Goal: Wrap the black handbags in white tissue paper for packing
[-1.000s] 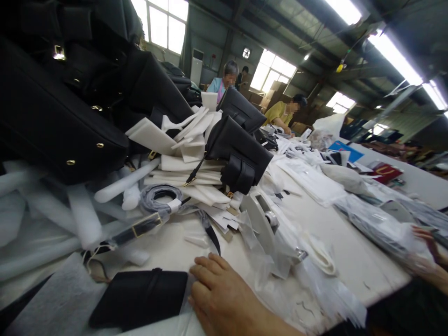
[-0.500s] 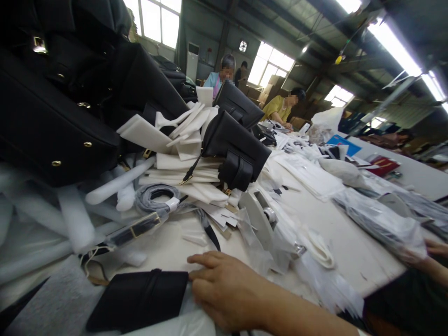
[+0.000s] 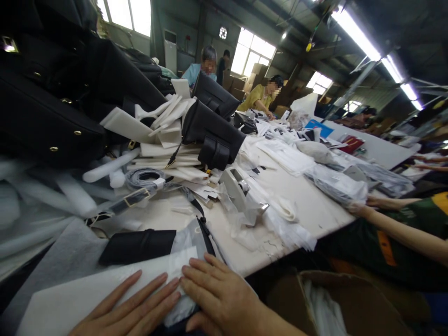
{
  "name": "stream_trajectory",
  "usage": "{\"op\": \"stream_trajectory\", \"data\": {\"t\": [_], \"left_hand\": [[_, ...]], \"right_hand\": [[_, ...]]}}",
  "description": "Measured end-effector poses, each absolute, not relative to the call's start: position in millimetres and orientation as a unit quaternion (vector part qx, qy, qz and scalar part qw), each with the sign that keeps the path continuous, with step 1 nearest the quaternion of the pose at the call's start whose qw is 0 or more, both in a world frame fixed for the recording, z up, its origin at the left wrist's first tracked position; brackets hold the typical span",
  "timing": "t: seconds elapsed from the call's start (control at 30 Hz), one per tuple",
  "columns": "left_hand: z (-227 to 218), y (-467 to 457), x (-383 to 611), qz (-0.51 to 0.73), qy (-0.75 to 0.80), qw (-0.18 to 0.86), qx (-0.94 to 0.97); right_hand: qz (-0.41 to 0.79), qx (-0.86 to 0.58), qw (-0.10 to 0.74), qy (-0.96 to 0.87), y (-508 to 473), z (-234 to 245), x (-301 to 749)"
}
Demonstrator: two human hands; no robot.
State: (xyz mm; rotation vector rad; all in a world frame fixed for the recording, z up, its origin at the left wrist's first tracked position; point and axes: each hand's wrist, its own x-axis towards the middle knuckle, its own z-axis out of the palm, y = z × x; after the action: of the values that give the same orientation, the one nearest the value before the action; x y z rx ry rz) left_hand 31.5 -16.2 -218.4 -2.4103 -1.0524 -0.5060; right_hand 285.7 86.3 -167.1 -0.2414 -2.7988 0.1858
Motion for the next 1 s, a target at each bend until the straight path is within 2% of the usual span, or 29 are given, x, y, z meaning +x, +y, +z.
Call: {"op": "stream_trajectory", "data": {"t": [0.17, 0.27, 0.37, 0.47, 0.57, 0.77, 1.0], "left_hand": [[-213.8, -22.5, 32.5, -0.16, -0.406, 0.204, -0.877], [-214.0, -26.4, 32.8, -0.132, -0.412, 0.194, -0.88], [-214.3, -27.1, 31.9, -0.119, -0.417, 0.19, -0.881], [-215.2, -25.7, 30.9, -0.116, -0.42, 0.174, -0.883], [-214.5, -25.4, 31.6, -0.116, -0.431, 0.135, -0.885], [-207.8, -27.5, 36.9, -0.125, -0.472, 0.082, -0.869], [-207.3, -28.7, 38.2, -0.122, -0.466, 0.101, -0.871]], "right_hand": [[0.058, -0.104, 0.312, -0.943, 43.3, -167.4, 307.7], [0.014, -0.091, 0.31, -0.946, 14.8, -201.1, 319.4], [-0.045, -0.168, 0.296, -0.939, 2.5, -256.4, 317.6], [-0.094, -0.219, 0.326, -0.915, 7.6, -303.7, 306.5], [-0.107, -0.212, 0.368, -0.899, 16.5, -324.5, 297.5], [-0.074, -0.197, 0.4, -0.892, 22.2, -313.1, 296.1], [-0.077, -0.162, 0.431, -0.885, 15.6, -276.3, 297.9]]}}
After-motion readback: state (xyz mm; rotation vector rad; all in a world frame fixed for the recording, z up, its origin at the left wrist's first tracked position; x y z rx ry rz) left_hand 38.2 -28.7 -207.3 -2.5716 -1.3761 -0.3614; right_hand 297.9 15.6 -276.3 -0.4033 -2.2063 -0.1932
